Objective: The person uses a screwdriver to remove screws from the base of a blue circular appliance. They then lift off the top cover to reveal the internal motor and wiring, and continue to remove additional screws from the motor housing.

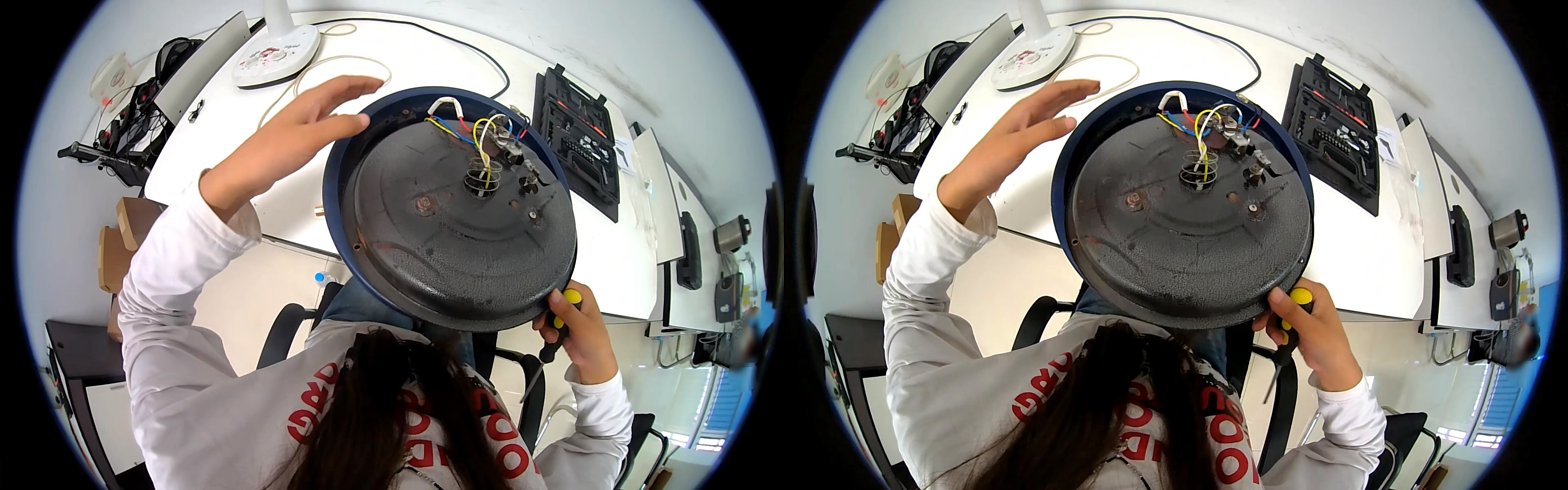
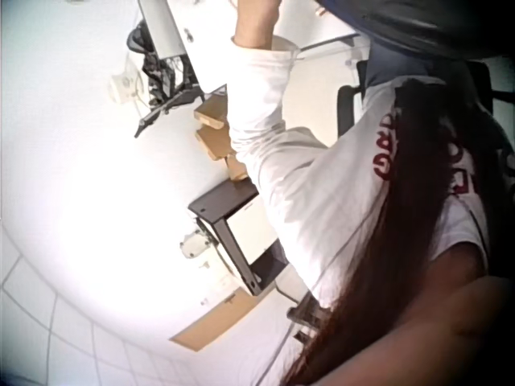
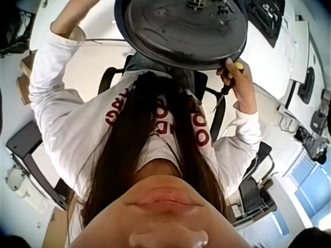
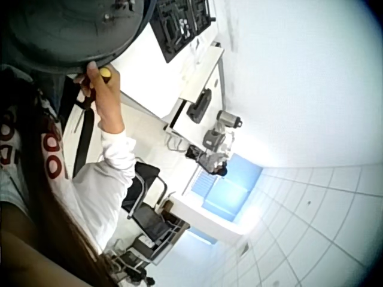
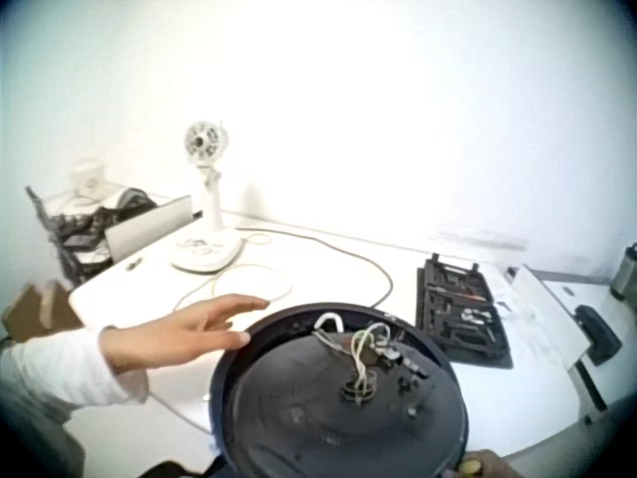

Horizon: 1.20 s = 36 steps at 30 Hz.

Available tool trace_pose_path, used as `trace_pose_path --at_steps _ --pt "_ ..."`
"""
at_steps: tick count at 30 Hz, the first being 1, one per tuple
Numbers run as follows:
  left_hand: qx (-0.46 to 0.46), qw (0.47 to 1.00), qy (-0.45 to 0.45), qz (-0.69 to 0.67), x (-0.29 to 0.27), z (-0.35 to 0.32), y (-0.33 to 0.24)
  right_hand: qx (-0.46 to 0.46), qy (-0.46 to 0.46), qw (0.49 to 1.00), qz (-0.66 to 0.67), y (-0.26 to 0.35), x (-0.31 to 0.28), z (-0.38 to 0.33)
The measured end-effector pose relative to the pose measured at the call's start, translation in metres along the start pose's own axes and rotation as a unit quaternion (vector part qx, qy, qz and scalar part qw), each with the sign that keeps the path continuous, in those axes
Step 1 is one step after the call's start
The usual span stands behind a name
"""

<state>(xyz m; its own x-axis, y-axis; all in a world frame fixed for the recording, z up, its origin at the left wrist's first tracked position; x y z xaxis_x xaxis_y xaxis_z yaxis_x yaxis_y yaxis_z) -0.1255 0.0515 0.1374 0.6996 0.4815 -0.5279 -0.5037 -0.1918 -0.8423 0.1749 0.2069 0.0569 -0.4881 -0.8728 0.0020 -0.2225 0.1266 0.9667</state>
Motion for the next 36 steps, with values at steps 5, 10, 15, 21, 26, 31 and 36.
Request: trace_pose_path --at_steps 5,10,15,21,26,31,36 --pt "-0.082 0.996 0.02 -0.004 0.013 -0.006 0.051 0.024 0.059 0.986 -0.151 0.003 0.0 0.006" --pt "-0.117 0.989 0.025 -0.091 0.036 -0.008 0.055 0.035 0.062 0.973 -0.218 0.01 0.001 0.008" --pt "-0.092 0.995 0.001 -0.044 0.038 -0.007 0.057 0.045 0.057 0.945 -0.319 0.027 0.001 0.009" --pt "-0.095 0.994 0.01 -0.061 0.037 -0.009 0.056 0.058 0.042 0.97 -0.233 0.014 0.002 0.005" --pt "-0.085 0.996 0.02 -0.031 0.04 -0.012 0.056 0.059 0.012 0.968 -0.244 0.008 0.0 0.0" --pt "-0.089 0.995 0.007 -0.048 0.04 -0.015 0.054 0.044 -0.016 0.974 -0.222 0.006 0.0 -0.001" --pt "-0.086 0.994 -0.006 -0.061 0.04 -0.015 0.058 0.017 -0.049 0.983 -0.174 0.002 0.003 -0.004"
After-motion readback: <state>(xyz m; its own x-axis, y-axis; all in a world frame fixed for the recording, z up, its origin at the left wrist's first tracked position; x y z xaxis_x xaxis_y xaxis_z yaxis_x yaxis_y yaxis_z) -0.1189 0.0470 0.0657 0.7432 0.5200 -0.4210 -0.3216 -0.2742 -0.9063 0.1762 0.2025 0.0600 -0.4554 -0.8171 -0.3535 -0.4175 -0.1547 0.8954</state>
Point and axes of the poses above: each hand's wrist, its own z-axis towards the middle knuckle, its own x-axis out of the palm, y = z × x, the point moved 9 cm from there along z, towards the middle knuckle, and after that the axes turned 6 degrees about -x, right-handed, at the moved point
